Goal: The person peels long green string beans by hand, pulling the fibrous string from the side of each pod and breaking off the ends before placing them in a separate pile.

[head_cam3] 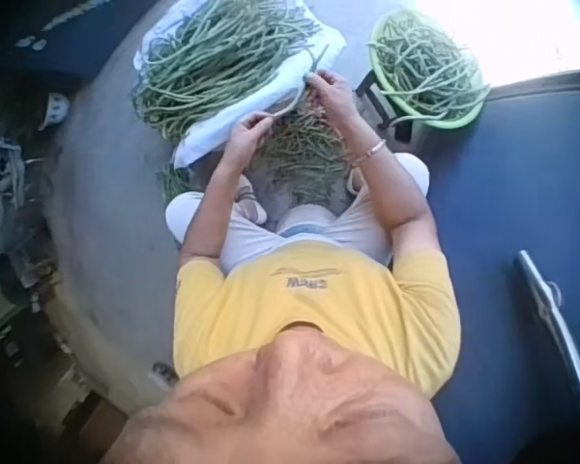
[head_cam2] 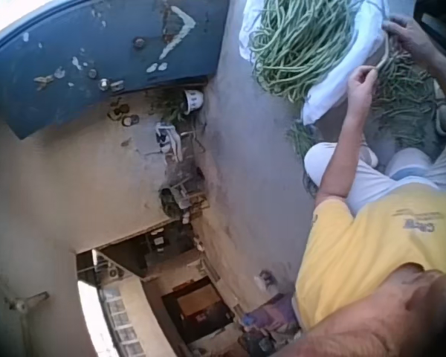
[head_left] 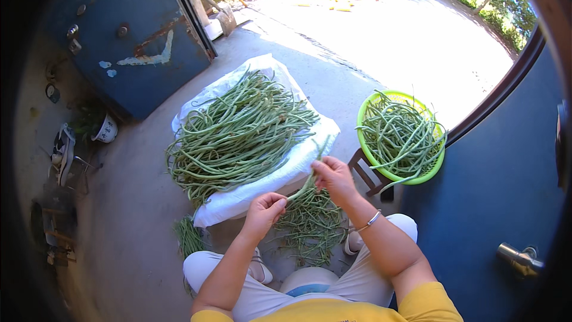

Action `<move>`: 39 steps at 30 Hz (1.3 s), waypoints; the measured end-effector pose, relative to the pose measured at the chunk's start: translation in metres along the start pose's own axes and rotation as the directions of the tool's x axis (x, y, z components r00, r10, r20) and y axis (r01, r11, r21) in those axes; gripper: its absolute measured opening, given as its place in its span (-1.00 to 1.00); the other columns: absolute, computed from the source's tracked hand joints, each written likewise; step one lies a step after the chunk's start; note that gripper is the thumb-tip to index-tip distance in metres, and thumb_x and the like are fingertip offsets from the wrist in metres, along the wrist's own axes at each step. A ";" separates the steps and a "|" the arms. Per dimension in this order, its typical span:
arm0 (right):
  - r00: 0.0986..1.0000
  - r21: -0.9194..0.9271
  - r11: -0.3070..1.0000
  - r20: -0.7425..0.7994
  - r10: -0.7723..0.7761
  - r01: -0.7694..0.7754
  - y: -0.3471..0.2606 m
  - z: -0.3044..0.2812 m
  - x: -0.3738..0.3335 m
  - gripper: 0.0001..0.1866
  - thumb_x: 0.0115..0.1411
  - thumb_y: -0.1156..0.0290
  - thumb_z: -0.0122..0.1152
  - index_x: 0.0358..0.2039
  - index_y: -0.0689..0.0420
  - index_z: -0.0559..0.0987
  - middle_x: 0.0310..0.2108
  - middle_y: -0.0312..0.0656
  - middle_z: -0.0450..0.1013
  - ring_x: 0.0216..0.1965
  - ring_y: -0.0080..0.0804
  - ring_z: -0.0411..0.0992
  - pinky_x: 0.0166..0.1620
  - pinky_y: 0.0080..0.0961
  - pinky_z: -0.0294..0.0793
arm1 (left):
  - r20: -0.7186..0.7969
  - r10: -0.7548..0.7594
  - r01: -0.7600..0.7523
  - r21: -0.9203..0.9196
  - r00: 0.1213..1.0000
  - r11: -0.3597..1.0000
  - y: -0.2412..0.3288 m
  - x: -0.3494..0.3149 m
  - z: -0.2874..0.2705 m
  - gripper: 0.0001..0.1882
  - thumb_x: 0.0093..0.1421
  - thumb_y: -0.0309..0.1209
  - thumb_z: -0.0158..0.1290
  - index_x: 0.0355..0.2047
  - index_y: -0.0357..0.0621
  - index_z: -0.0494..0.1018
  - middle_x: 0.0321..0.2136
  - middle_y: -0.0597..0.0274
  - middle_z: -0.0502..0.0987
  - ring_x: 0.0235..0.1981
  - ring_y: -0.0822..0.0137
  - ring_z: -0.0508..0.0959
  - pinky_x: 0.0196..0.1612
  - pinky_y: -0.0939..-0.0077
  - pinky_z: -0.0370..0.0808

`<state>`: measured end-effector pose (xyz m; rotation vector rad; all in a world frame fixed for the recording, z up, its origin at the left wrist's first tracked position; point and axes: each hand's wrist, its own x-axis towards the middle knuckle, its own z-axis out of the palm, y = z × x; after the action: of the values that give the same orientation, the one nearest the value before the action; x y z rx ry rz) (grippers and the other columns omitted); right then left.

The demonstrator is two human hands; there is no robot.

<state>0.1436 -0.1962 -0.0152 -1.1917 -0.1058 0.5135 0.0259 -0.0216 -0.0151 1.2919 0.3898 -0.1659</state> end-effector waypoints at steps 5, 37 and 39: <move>0.898 0.338 0.901 -0.426 -0.112 0.273 -0.051 -0.072 0.014 -0.85 0.21 0.30 -0.03 -0.36 0.12 0.39 -0.52 -0.22 0.45 -0.66 -0.64 0.35 -0.62 -0.73 0.35 | -0.074 -0.023 0.022 -0.017 0.997 1.000 0.003 0.005 -0.006 -0.86 0.16 -0.35 -0.01 -0.44 -0.16 0.41 -0.66 0.40 0.38 -0.74 0.66 0.24 -0.71 0.80 0.14; 0.987 0.214 0.975 -0.161 -0.022 0.057 -0.049 -0.047 0.018 -0.79 0.21 0.31 -0.04 -0.26 0.17 0.44 -0.37 -0.19 0.47 -0.50 -0.56 0.44 -0.47 -0.69 0.44 | -0.719 0.622 -0.055 0.640 0.311 0.767 0.022 0.071 -0.153 -0.73 -0.03 -0.38 0.11 -0.37 -0.26 0.34 -0.61 0.27 0.40 -0.58 0.39 0.40 -0.46 0.45 0.36; 0.987 0.201 0.978 -0.159 -0.020 0.052 -0.049 -0.045 0.017 -0.79 0.21 0.31 -0.04 -0.26 0.17 0.44 -0.37 -0.19 0.47 -0.50 -0.57 0.44 -0.47 -0.69 0.43 | -0.811 0.464 -0.111 0.456 0.356 0.883 0.012 0.077 -0.184 -0.78 -0.02 -0.36 0.12 -0.48 -0.30 0.41 -0.65 0.24 0.46 -0.65 0.44 0.39 -0.53 0.52 0.33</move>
<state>0.1904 -0.2407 0.0091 -1.0217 0.0584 0.3873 0.0662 0.1656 -0.0735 1.6914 1.1034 0.9133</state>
